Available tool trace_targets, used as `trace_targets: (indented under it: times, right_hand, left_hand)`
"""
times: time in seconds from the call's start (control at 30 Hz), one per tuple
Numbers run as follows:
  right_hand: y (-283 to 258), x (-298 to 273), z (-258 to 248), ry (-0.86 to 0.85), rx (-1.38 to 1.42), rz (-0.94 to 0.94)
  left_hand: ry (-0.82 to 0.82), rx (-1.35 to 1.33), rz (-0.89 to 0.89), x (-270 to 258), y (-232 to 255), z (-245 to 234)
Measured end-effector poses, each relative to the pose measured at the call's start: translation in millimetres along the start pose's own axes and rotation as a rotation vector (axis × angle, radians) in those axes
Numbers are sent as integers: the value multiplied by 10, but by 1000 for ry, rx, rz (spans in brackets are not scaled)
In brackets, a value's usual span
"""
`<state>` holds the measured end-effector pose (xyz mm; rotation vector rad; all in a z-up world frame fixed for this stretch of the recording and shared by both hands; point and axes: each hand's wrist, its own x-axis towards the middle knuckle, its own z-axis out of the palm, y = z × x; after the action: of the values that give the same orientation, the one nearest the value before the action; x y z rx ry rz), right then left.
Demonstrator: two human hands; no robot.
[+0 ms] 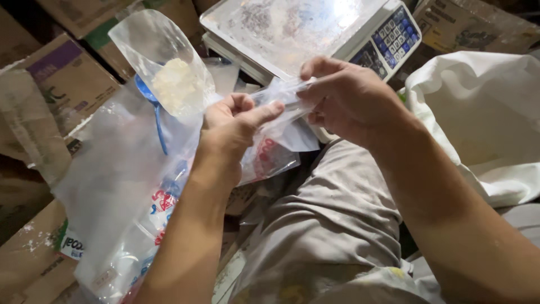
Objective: The person scoops white powder from a large sack into small plastic bags using a scoop, weighs each bag on a digital scale, adjusts the contents to reach a target weight, and ties the bags shut. The process is repeated multiple times.
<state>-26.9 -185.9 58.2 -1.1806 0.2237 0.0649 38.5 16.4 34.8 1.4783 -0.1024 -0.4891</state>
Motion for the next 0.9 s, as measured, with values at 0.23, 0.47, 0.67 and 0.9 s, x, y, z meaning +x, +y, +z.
trace_targets:
  times: [0.23,0.47,0.67,0.9]
  right_hand:
    - [62,25,667,276,-1356,-294]
    - [20,169,989,36,-1493,-529]
    - [-140,575,1075,22,-823,-235]
    - [95,1183,1280,139,-396,290]
  left_hand:
    - [330,397,748,-222,192,-88]
    - [250,648,620,-464,413,-437]
    - [337,420,147,-523,721,-1010]
    - [381,111,62,-651,864,-1480]
